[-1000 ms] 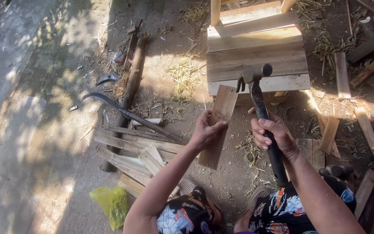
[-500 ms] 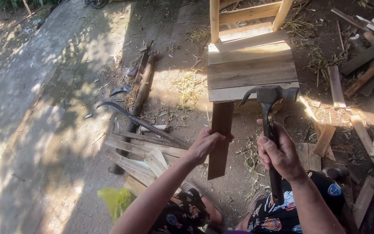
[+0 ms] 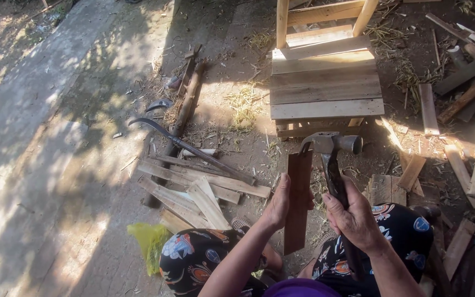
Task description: Removing nails from wooden planks using the claw of a hammer.
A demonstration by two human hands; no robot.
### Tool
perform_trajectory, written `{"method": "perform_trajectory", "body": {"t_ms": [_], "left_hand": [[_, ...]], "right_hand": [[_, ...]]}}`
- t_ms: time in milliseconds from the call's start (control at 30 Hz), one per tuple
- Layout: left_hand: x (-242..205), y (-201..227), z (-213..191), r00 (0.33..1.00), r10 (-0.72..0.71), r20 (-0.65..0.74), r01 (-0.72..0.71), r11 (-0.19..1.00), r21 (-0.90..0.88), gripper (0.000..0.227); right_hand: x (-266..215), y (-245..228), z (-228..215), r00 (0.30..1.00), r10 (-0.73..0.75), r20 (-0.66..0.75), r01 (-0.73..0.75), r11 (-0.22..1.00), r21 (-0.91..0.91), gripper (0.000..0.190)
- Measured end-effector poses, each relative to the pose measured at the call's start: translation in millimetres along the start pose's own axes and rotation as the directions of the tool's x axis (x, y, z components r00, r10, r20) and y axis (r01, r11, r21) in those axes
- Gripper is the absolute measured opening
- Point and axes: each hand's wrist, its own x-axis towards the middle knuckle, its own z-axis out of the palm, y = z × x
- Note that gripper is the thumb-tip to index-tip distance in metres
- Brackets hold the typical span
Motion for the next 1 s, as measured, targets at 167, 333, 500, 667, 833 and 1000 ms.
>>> {"method": "perform_trajectory", "body": {"t_ms": [167, 333, 500, 667, 833, 1000], "left_hand": [[-2, -11, -7, 0.998, -0.046, -0.048, 0.040, 0.992, -0.117, 0.076], [-6, -17, -17, 0.995, -0.037, -0.090, 0.033, 0.999, -0.040, 0.075], [-11, -17, -21, 0.999, -0.003, -0.048, -0.003, 0.993, -0.122, 0.069], [-12, -12, -26, 0.998, -0.017, -0.057, 0.011, 0.995, -0.097, 0.075], [-12, -6, -35, 0.999, 0.022, -0.029, -0.024, 0.997, -0.074, 0.083], [-7, -15, -52, 0.994, -0.033, -0.108, 0.049, 0.987, 0.152, 0.079]], "right_hand": [[-5, 2, 4, 0.998, 0.061, -0.002, -0.061, 0.998, 0.009, 0.043], [-8, 1, 7, 0.996, 0.085, -0.014, -0.085, 0.996, 0.005, 0.043], [-9, 3, 11, 0.995, 0.102, -0.016, -0.102, 0.994, -0.039, 0.039], [-7, 5, 17, 0.995, 0.102, 0.002, -0.102, 0.992, -0.069, 0.046], [-6, 12, 16, 0.987, 0.145, 0.074, -0.137, 0.985, -0.103, 0.042], [-7, 26, 13, 0.972, 0.222, 0.075, -0.209, 0.966, -0.155, 0.036]]}}
